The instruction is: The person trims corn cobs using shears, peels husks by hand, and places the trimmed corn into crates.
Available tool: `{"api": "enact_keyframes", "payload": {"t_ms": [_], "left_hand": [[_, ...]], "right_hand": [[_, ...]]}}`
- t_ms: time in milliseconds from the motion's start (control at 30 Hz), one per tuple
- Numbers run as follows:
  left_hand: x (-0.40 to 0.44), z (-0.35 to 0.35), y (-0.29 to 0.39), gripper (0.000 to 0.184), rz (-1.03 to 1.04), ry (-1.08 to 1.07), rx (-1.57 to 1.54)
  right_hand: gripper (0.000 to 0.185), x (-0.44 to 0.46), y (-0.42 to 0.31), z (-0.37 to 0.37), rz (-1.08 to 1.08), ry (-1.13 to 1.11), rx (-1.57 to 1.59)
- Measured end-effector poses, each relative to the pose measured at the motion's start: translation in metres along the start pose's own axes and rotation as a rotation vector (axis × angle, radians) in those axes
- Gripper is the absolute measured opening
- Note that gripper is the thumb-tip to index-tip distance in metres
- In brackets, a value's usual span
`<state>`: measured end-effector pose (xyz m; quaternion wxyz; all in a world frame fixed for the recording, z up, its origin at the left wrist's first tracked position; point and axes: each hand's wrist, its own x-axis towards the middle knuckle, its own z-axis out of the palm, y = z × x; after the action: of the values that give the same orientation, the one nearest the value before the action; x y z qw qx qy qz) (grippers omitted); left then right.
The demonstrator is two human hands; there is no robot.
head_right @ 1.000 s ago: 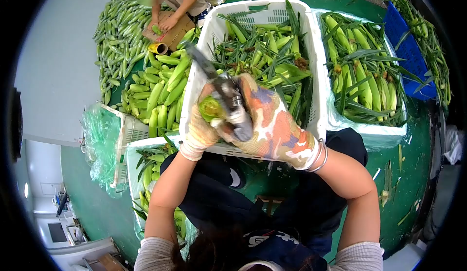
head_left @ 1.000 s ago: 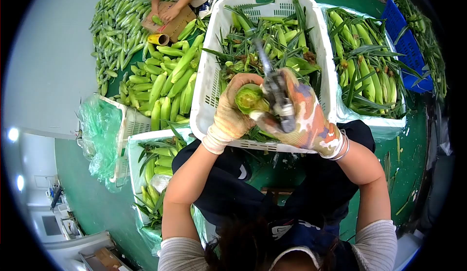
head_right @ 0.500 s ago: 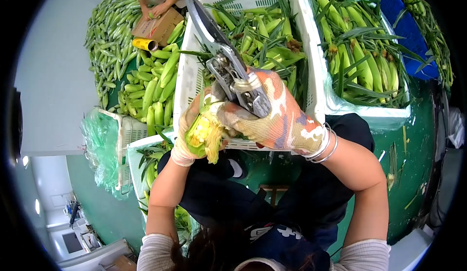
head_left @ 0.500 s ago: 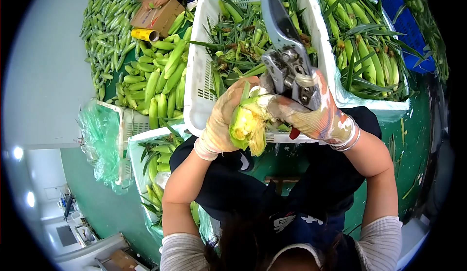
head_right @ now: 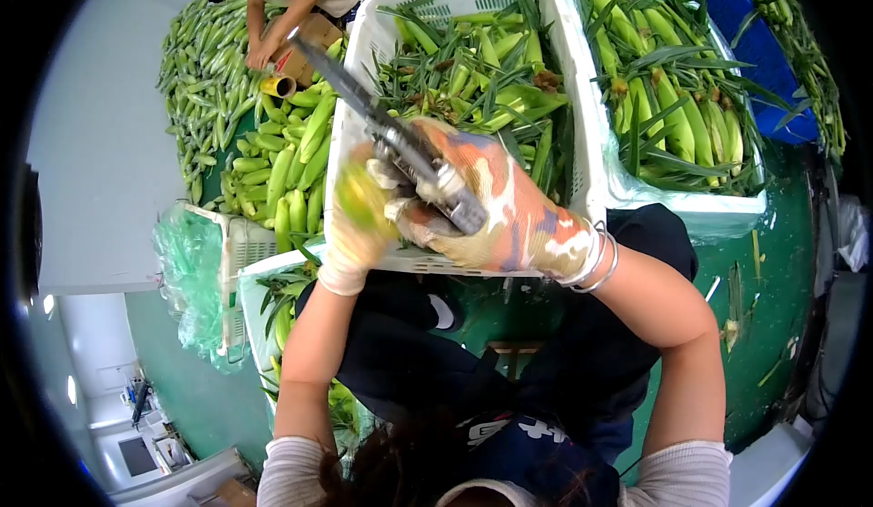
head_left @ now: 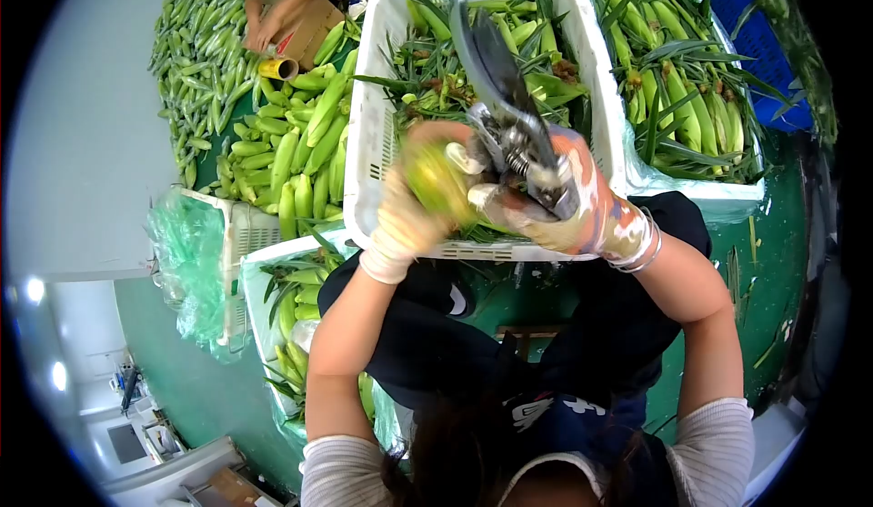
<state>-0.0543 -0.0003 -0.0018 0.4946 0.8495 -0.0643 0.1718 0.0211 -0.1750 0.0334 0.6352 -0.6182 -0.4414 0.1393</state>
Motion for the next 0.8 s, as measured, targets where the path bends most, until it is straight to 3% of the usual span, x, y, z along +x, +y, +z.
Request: {"api": "enact_keyframes", "payload": {"t_ms": [33, 67, 100, 133, 167, 233, 300, 367, 433, 467, 500, 567, 600, 700, 733, 800], "left_hand": [[0.009, -0.007, -0.010, 0.031, -0.303, 0.142, -0.404], [0.014, -0.014, -0.028, 0.030, -0.477, 0.376, -1.057], [0.019, -0.031, -0.057, 0.034, -0.528, 0.496, -1.305], [0.018, -0.047, -0.060, 0.033, -0.489, 0.534, -1.402], [0.018, -0.060, -0.061, 0.031, -0.445, 0.573, -1.495], [0.019, -0.078, -0.072, 0.031, -0.351, 0.676, -1.504], [0.017, -0.090, -0.079, 0.031, -0.264, 0.789, -1.522], [0.019, -0.093, -0.084, 0.030, -0.255, 0.866, -1.512], [0.020, -0.091, -0.081, 0.031, -0.257, 0.881, -1.539], [0.020, -0.088, -0.080, 0.031, -0.282, 0.913, -1.483], [0.020, -0.085, -0.078, 0.032, -0.306, 0.941, -1.424], [0.018, -0.081, -0.081, 0.034, -0.323, 0.923, -1.460], [0.018, -0.077, -0.085, 0.038, -0.301, 0.918, -1.451], [0.015, -0.067, -0.082, 0.037, -0.311, 0.824, -1.480], [0.017, -0.061, -0.083, 0.034, -0.223, 0.889, -1.345], [0.016, -0.064, -0.082, 0.031, -0.133, 0.961, -1.203]], "right_hand": [[0.032, -0.001, 0.004, 0.003, 0.059, 0.013, 0.171], [0.034, -0.002, 0.007, 0.006, 0.116, 0.035, 0.343], [0.035, -0.001, 0.007, 0.007, 0.213, 0.062, 0.472], [0.037, 0.003, 0.003, -0.003, 0.346, 0.011, 0.316], [0.042, 0.002, 0.012, -0.004, 0.383, 0.022, 0.382], [0.047, -0.006, 0.045, 0.005, 0.545, -0.082, 0.283], [0.051, -0.026, 0.077, 0.030, 0.562, -0.131, 0.319], [0.063, -0.034, 0.083, 0.049, 0.660, -0.255, 0.035], [0.066, -0.026, 0.067, 0.060, 0.690, -0.252, -0.151], [0.074, -0.026, 0.074, 0.065, 0.602, -0.191, -0.117], [0.075, -0.018, 0.068, 0.069, 0.689, -0.129, -0.179], [0.074, -0.008, 0.073, 0.072, 0.621, 0.000, -0.084], [0.069, -0.002, 0.070, 0.073, 0.580, 0.103, -0.103], [0.041, 0.018, 0.088, 0.054, 0.597, -0.040, 0.100], [0.030, 0.017, 0.090, 0.050, 0.603, -0.011, 0.399], [0.021, 0.015, 0.084, 0.041, 0.744, 0.032, 0.139]]}}
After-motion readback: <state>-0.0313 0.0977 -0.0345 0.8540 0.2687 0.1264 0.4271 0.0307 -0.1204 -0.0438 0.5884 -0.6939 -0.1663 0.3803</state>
